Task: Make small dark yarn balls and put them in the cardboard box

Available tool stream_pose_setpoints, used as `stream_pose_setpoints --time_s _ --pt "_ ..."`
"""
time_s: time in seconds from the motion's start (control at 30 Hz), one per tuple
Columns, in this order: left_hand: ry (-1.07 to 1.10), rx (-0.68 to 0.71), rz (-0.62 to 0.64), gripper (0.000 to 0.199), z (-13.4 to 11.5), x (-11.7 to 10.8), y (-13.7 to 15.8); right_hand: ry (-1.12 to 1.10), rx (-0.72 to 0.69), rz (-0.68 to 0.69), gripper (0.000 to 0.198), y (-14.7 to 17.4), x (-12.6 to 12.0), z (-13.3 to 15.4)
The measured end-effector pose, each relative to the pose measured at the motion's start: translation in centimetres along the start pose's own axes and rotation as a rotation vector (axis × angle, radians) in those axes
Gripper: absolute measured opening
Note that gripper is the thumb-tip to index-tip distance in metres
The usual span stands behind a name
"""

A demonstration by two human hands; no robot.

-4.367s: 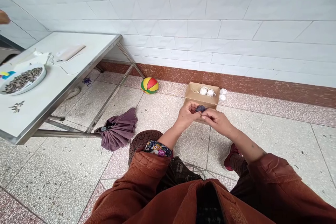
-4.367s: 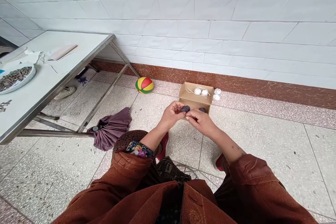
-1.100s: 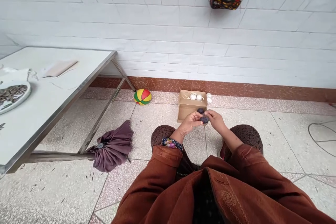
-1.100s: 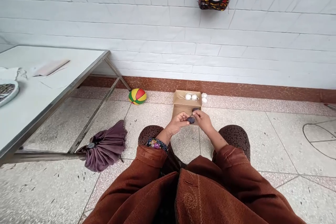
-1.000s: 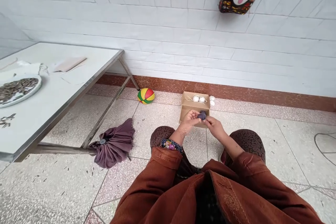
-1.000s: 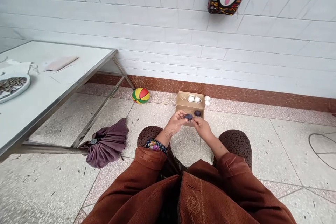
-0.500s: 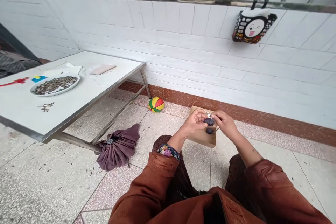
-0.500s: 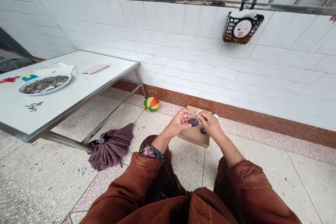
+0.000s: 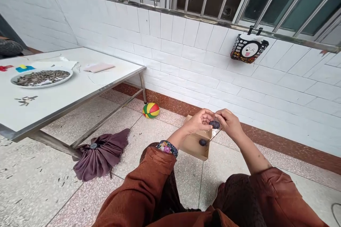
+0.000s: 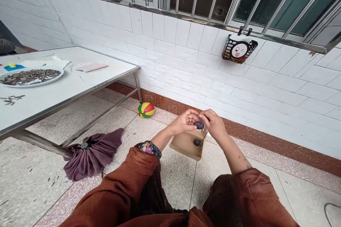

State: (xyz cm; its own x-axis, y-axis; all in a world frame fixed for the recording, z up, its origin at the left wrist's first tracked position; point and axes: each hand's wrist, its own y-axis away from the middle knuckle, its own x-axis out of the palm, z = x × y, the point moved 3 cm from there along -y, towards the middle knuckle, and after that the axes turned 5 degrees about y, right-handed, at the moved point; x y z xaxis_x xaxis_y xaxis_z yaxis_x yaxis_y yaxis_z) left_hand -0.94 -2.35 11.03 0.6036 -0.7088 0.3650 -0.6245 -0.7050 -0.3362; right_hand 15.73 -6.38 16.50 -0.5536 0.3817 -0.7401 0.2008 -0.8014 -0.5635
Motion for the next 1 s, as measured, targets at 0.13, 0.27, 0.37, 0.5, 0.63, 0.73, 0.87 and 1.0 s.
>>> stream_pose_setpoints --time_s 0.13,0.27,0.37,0.5,0.63,0.73,0.87,1.0 --pt "0.090 0.023 -0.108 0.058 1.0 -0.4 -1.3 -0.077 0.152 0.020 0.031 1.3 3.4 -3.8" --pt "-0.011 0.028 -0.365 0.050 3.8 -2.2 -2.3 -0.113 0.122 0.071 0.030 5.1 6.9 -4.0" --pt "-0.207 0.000 -0.425 0.050 5.1 -3.0 -2.5 -0.193 0.017 0.126 0.028 5.9 7.1 -2.9" --pt "-0.271 -0.039 -0.289 0.053 5.6 -2.2 -2.4 -0.223 0.061 0.056 0.032 3.8 5.1 -4.3" --pt "-0.222 -0.128 -0.112 0.059 6.1 -1.0 -2.0 -0.251 0.180 0.014 0.033 2.8 5.4 -7.8" --pt "-0.083 -0.146 -0.120 0.057 6.6 -0.9 -1.8 -0.283 0.226 0.086 0.032 4.0 7.3 -9.1" --pt "0.012 -0.122 -0.305 0.044 7.4 -1.7 -1.8 -0.255 0.150 0.150 0.027 6.2 8.3 -7.9" --pt "-0.040 -0.158 -0.373 0.037 8.5 -1.9 -2.1 -0.216 0.024 0.163 0.025 7.0 7.1 -6.4"
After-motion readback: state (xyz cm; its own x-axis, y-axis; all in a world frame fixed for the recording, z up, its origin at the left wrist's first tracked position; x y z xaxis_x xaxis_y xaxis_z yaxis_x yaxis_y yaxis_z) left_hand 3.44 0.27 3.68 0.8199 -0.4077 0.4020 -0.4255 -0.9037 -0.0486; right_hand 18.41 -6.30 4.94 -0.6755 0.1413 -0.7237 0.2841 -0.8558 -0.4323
